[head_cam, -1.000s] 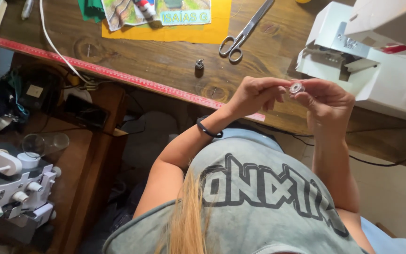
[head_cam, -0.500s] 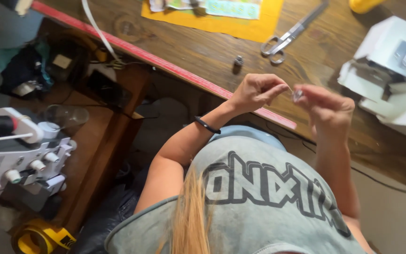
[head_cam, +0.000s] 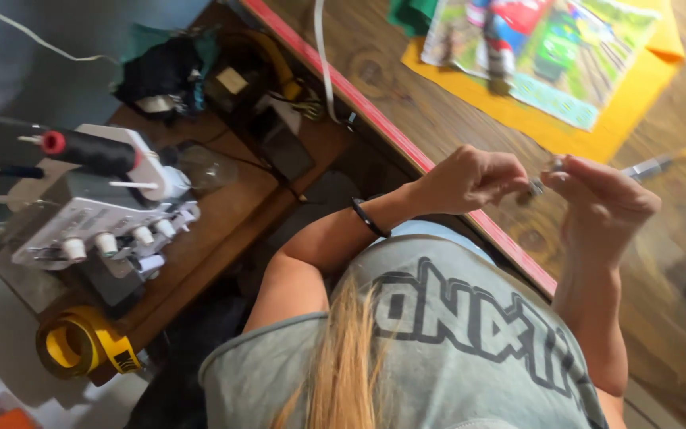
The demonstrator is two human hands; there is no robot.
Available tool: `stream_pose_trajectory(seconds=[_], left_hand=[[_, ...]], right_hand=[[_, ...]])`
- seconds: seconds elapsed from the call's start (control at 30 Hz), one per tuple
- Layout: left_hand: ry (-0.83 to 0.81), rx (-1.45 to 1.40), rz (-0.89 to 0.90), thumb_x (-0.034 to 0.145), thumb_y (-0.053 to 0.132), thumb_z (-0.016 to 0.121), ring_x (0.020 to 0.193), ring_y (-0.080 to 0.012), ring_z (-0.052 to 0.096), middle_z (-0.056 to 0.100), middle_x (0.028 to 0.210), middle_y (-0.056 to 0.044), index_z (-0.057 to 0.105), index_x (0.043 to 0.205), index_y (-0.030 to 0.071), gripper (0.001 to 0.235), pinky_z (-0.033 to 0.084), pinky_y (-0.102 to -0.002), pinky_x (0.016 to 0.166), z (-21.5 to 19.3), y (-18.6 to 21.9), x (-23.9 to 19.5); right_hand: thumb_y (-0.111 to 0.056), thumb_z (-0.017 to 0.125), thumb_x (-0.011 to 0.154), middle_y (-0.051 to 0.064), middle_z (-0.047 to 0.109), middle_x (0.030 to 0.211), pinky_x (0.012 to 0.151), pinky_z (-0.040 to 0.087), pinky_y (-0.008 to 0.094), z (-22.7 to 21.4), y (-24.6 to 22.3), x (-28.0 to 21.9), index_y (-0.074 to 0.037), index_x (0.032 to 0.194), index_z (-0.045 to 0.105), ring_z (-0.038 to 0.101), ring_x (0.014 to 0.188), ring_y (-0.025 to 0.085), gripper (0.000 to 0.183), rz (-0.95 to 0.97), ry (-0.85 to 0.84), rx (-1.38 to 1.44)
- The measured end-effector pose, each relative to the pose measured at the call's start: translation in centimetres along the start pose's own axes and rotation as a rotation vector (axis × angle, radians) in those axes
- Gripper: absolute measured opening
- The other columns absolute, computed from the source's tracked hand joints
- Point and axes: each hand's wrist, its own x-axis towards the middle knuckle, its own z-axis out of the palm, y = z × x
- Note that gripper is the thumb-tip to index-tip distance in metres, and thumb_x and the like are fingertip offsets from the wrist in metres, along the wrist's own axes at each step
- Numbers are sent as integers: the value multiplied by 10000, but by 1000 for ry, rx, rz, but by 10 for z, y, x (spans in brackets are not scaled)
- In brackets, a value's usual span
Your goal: The person prepares a sewing machine by inserting a bobbin and threading it. They then fold a yellow piece of fabric with a printed design and use scissors to trim the edges, creating a straight cut.
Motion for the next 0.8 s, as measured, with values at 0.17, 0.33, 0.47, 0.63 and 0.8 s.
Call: stream_pose_trajectory(seconds=[0.17, 0.33, 0.47, 0.63, 0.8], left_hand=[[-88, 1, 0, 949, 308, 656, 527, -80, 648, 688, 591, 22, 694, 919, 156, 159, 488, -242, 538, -72, -43, 18], [-21, 271, -142, 912, 286, 469, 676, -419, 715, 706, 720, -109, 569, 909, 155, 165, 468, -471, 562, -74, -101, 33], [-145, 421, -310, 894, 217, 542, 786, -438, 772, 778, 823, -184, 561, 995, 94, 160, 574, -532, 654, -76, -162, 71], [-312, 510, -278, 883, 114, 543, 892, -469, 756, 804, 842, -164, 523, 1054, 136, 173, 559, -556, 729, -93, -125, 84], [-182, 416, -301, 860, 81, 531, 801, -502, 719, 757, 795, -174, 500, 1009, 133, 161, 511, -567, 617, -85, -104, 64]], right_hand=[[137, 816, 958, 183, 733, 966, 728, 601, 232, 62, -22, 18, 55, 1030, 743, 723, 804, 202, 132, -31, -201, -338], [139, 788, 969, 201, 775, 1035, 822, 597, 373, 117, 45, 27, 48, 1083, 819, 729, 905, 277, 149, -429, -171, -858], [90, 670, 1048, 225, 759, 1122, 794, 561, 414, 131, 73, 53, 65, 1206, 753, 709, 965, 334, 180, -450, -165, -945], [85, 751, 1109, 272, 665, 1293, 808, 591, 405, 120, 44, 66, 71, 1318, 713, 648, 1115, 318, 212, -131, -240, -707], [164, 807, 992, 283, 694, 1115, 925, 623, 408, 119, 49, 52, 71, 1397, 589, 705, 1034, 317, 470, -130, -116, -500]])
